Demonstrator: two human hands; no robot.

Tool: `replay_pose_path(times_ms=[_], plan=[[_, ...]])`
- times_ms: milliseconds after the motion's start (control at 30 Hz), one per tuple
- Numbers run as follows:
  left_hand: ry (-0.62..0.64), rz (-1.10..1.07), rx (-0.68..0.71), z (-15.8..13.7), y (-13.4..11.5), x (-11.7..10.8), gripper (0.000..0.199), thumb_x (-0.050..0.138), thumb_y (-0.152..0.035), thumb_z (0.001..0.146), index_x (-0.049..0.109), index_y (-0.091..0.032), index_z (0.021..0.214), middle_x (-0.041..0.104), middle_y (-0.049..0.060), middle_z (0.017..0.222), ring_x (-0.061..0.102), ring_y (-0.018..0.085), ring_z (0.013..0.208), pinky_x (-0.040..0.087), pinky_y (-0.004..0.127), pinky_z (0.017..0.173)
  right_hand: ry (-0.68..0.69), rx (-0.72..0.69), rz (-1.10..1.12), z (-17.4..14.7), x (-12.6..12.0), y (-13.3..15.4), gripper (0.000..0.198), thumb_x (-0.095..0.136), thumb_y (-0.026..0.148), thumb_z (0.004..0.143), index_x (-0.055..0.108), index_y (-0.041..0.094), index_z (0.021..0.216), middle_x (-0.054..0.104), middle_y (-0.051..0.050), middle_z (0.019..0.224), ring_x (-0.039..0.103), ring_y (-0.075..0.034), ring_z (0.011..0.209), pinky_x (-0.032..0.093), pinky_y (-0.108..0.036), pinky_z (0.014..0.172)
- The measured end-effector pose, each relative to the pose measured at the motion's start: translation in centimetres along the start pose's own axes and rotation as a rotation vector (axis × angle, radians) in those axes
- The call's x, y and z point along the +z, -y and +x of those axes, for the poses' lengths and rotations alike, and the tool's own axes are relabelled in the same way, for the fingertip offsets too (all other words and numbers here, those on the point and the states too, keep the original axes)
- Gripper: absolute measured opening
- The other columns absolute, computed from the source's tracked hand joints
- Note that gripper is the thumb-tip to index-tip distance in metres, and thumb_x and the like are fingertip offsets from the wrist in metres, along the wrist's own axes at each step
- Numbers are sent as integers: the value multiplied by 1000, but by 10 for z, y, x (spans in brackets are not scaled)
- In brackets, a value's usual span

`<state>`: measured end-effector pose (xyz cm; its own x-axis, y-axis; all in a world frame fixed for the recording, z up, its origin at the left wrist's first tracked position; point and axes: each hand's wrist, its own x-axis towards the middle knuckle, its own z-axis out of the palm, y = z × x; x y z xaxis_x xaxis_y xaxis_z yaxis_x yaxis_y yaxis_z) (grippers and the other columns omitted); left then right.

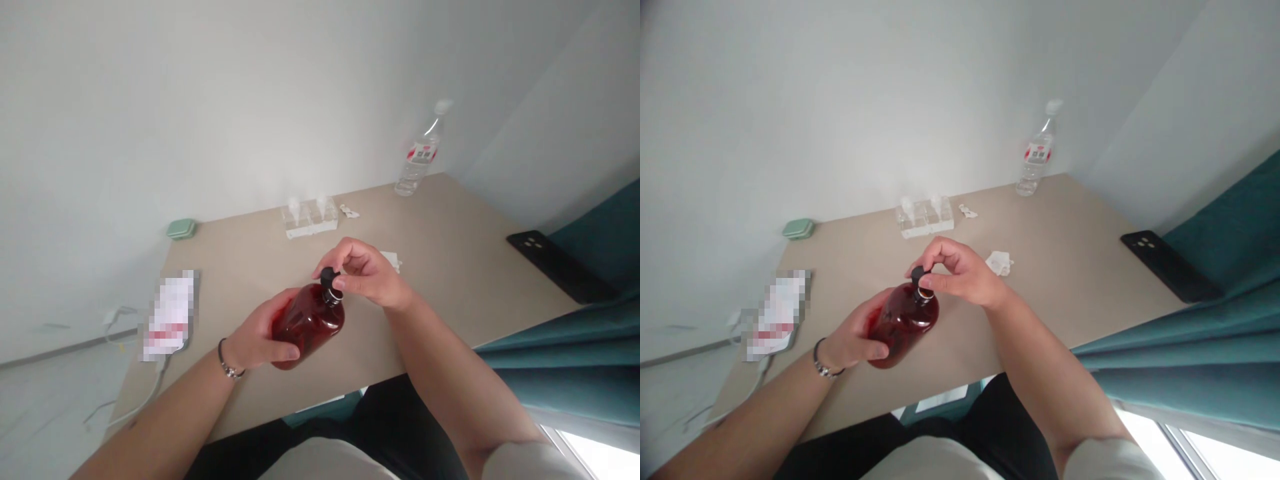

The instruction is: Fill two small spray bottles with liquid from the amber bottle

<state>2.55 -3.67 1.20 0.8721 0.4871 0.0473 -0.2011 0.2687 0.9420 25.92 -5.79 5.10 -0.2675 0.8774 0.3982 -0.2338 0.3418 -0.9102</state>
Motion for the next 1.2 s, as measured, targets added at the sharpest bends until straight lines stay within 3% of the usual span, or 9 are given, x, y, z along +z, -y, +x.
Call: replay_pose_path(times_ms=[233, 400, 633, 800, 867, 933, 1033, 1100, 1200], plan=[[-50, -27, -33, 1, 0, -2, 74, 84, -29, 65, 53, -21, 132, 65, 12, 125, 62, 32, 111, 49, 43, 95, 63, 5, -214, -3, -2, 10, 25, 68, 33, 86, 69, 21, 107, 74, -6, 103, 68, -18, 95, 52, -34, 87], [-38, -70, -40, 4, -7, -2, 69, 82, -31, 68, 56, -20, 130, 66, 11, 120, 64, 29, 106, 50, 39, 89, 87, -45, -418, -4, -8, 15, 22, 64, 29, 89, 72, 25, 109, 73, -7, 108, 66, -20, 103, 50, -37, 93], [2, -32, -53, 1, -11, -4, 64, 82, -32, 67, 58, -21, 125, 67, 9, 114, 63, 26, 100, 50, 37, 85, -30, 96, -822, -13, 3, 32, 34, 65, 54, 83, 72, 23, 94, 74, -7, 89, 67, -20, 82, 51, -33, 76], [71, 18, -61, -3, -11, 1, 62, 82, -32, 68, 59, -20, 124, 66, 9, 114, 62, 25, 100, 49, 39, 88, -62, 187, -1231, -20, 23, 45, 57, 43, 70, 87, 56, 22, 60, 56, -2, 56, 52, -16, 56, 37, -30, 56], [79, 30, -69, -5, -10, 3, 63, 83, -34, 67, 59, -21, 124, 66, 9, 114, 62, 26, 101, 49, 41, 90, -50, 200, -1238, -23, 27, 50, 61, 24, 65, 94, 52, 22, 61, 51, -2, 55, 48, -16, 55, 36, -30, 55], [82, 39, -71, -6, -10, 3, 63, 83, -35, 67, 59, -21, 124, 66, 9, 115, 62, 27, 102, 50, 43, 91, -38, 198, -1101, -28, 28, 58, 60, 14, 58, 98, 60, 22, 80, 58, -4, 66, 54, -18, 63, 42, -31, 60], [92, 79, -63, -8, -8, 1, 63, 83, -36, 66, 60, -22, 123, 67, 8, 112, 63, 26, 99, 51, 43, 89, 89, 225, -925, -31, 26, 72, 39, 42, 53, 95, 62, 25, 111, 68, -6, 90, 62, -19, 79, 50, -33, 70], [96, 120, -50, -8, -8, -1, 63, 83, -37, 65, 60, -22, 122, 68, 8, 111, 63, 26, 98, 51, 43, 89, 172, 275, -959, -31, 26, 77, 31, 60, 46, 87, 66, 25, 110, 71, -6, 94, 63, -19, 79, 51, -31, 69], [109, 133, -41, -9, -8, -2, 63, 84, -37, 65, 61, -22, 121, 68, 7, 109, 64, 26, 98, 51, 42, 89, 142, 386, -1090, -29, 26, 79, 27, 62, 47, 86, 72, 23, 90, 71, -3, 74, 61, -15, 63, 46, -27, 56]])
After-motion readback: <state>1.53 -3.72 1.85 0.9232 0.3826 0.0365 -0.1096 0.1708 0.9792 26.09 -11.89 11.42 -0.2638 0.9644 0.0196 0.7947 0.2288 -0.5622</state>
